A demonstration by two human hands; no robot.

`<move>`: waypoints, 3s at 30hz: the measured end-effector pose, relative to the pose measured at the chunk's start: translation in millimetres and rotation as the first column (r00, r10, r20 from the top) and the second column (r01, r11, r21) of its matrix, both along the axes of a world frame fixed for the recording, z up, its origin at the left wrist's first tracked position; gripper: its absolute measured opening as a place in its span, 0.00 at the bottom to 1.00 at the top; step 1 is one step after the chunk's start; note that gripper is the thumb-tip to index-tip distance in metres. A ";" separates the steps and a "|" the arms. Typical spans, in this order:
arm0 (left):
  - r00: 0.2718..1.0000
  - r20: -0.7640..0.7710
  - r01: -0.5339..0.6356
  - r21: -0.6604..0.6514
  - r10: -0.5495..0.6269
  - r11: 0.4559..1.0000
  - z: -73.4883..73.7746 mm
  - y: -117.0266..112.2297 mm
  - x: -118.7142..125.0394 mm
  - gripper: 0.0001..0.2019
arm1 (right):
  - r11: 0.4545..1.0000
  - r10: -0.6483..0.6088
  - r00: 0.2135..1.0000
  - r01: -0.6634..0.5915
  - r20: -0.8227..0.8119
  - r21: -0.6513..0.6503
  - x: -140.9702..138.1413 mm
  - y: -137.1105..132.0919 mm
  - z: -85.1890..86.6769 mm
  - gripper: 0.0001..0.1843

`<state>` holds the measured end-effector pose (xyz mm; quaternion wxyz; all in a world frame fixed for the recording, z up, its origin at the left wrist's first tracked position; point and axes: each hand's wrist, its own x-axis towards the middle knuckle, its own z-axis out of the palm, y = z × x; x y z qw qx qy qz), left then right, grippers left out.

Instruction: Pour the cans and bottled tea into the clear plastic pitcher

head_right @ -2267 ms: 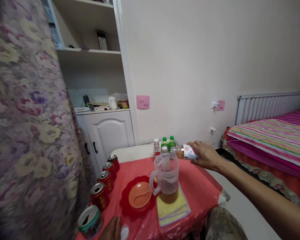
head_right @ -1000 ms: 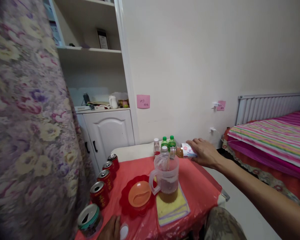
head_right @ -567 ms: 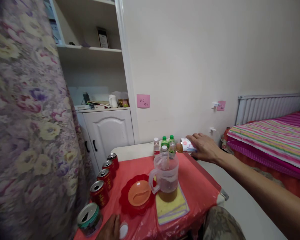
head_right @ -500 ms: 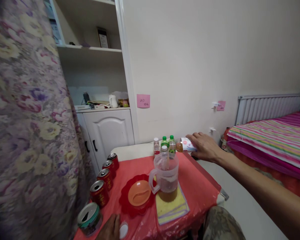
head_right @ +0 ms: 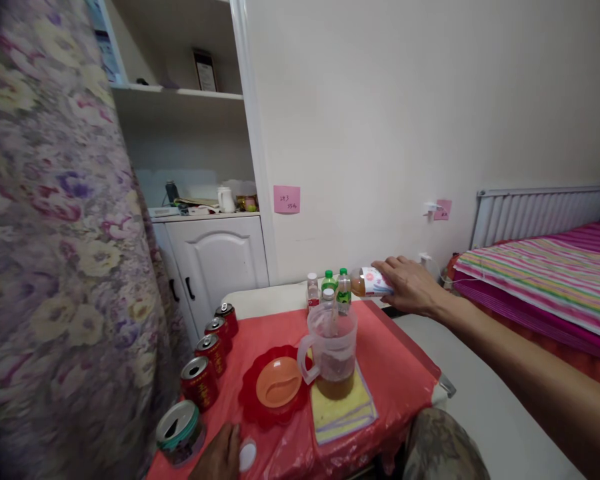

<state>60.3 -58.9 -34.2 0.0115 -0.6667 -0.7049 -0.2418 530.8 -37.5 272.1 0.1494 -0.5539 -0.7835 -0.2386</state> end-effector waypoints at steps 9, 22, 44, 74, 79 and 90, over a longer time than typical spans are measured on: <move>0.999 0.048 -0.024 -0.007 0.024 1.000 -10.7 5.2 -1.0 0.20 | 1.000 0.009 1.000 -0.009 -0.005 0.021 2.0 -3.6 4.0 0.29; 1.000 -0.018 0.005 -0.017 -0.005 1.000 -6.0 3.3 -0.6 0.22 | 0.999 -0.011 0.999 0.009 0.033 0.046 6.7 -3.5 1.9 0.32; 0.999 -0.039 -0.021 -0.049 0.019 0.999 1.0 -0.6 0.9 0.24 | 0.999 -0.044 0.997 0.042 0.069 0.021 5.6 -5.8 1.8 0.32; 1.000 -0.014 -0.026 0.007 0.026 1.000 -5.1 -0.4 2.1 0.20 | 1.000 -0.001 0.998 0.000 0.065 0.027 4.8 -6.4 -2.3 0.30; 1.000 -0.013 -0.028 -0.013 0.027 1.000 -1.9 -0.9 3.0 0.23 | 1.000 -0.008 0.997 0.006 0.072 0.027 4.4 -6.6 -2.3 0.30; 1.000 -0.003 -0.015 -0.028 0.015 0.999 0.7 -2.2 3.3 0.22 | 1.000 -0.004 0.997 0.001 0.079 0.031 2.3 -8.1 -2.7 0.29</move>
